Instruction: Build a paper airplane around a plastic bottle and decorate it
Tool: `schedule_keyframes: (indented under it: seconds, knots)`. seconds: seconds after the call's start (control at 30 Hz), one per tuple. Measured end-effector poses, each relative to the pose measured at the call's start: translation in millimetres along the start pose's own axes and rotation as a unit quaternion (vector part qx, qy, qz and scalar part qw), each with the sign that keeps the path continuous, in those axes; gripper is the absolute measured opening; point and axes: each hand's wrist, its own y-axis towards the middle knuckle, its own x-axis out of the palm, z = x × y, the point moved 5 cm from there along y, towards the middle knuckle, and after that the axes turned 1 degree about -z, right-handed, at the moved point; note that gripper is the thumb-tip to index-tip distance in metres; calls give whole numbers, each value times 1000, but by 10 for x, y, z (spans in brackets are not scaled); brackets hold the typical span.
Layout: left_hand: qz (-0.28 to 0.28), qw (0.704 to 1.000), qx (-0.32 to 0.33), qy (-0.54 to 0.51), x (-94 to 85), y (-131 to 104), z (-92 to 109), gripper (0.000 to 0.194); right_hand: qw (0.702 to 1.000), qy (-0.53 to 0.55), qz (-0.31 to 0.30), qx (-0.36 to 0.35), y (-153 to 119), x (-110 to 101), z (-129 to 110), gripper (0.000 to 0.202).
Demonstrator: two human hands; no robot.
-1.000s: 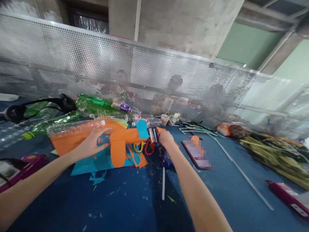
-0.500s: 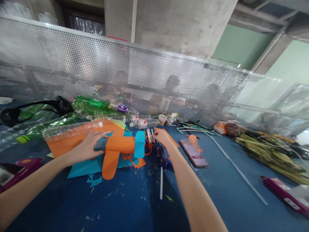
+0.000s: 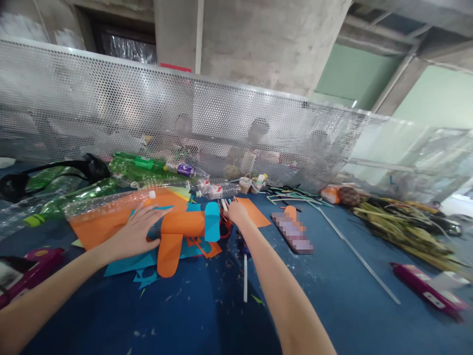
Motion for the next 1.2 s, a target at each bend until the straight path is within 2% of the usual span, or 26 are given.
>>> schedule_keyframes:
  seconds: [0.13, 0.23, 0.37, 0.53, 0.67, 0.77, 0.87, 0.97, 1.07, 1.2]
  knots:
    - [22, 1000, 0, 4, 8, 7, -13, 68, 995, 78, 46, -28, -157, -196, 52, 29]
    - [19, 1000, -7, -2, 5, 13, -5, 70, 983, 147, 60, -89, -362, -304, 66, 23]
    - [12, 1000, -13, -4, -7, 20, 24, 70, 960, 211, 79, -164, -640, -339, 37, 11]
    - [17, 1000, -6, -7, -33, 12, 51, 71, 947, 237, 98, -192, -800, -308, -9, 6]
    - [15, 1000, -7, -10, -18, 3, 40, 70, 961, 198, 109, -158, -785, -295, 20, 9]
    - [19, 1000, 4, -7, 10, 3, 24, 69, 982, 126, 108, -92, -686, -273, 92, 12]
    - [27, 1000, 11, -3, 33, 2, 4, 68, 995, 44, 81, -23, -519, -200, 140, 18]
    - [29, 999, 19, 2, 43, 0, -3, 68, 998, -13, 51, 19, -326, -95, 115, 29]
    - [27, 999, 19, 3, 45, -4, -11, 68, 998, -47, 33, 37, -149, -30, 67, 30]
    - [29, 999, 27, -4, 50, -4, -16, 69, 996, -72, 24, 56, 54, -79, 148, 29]
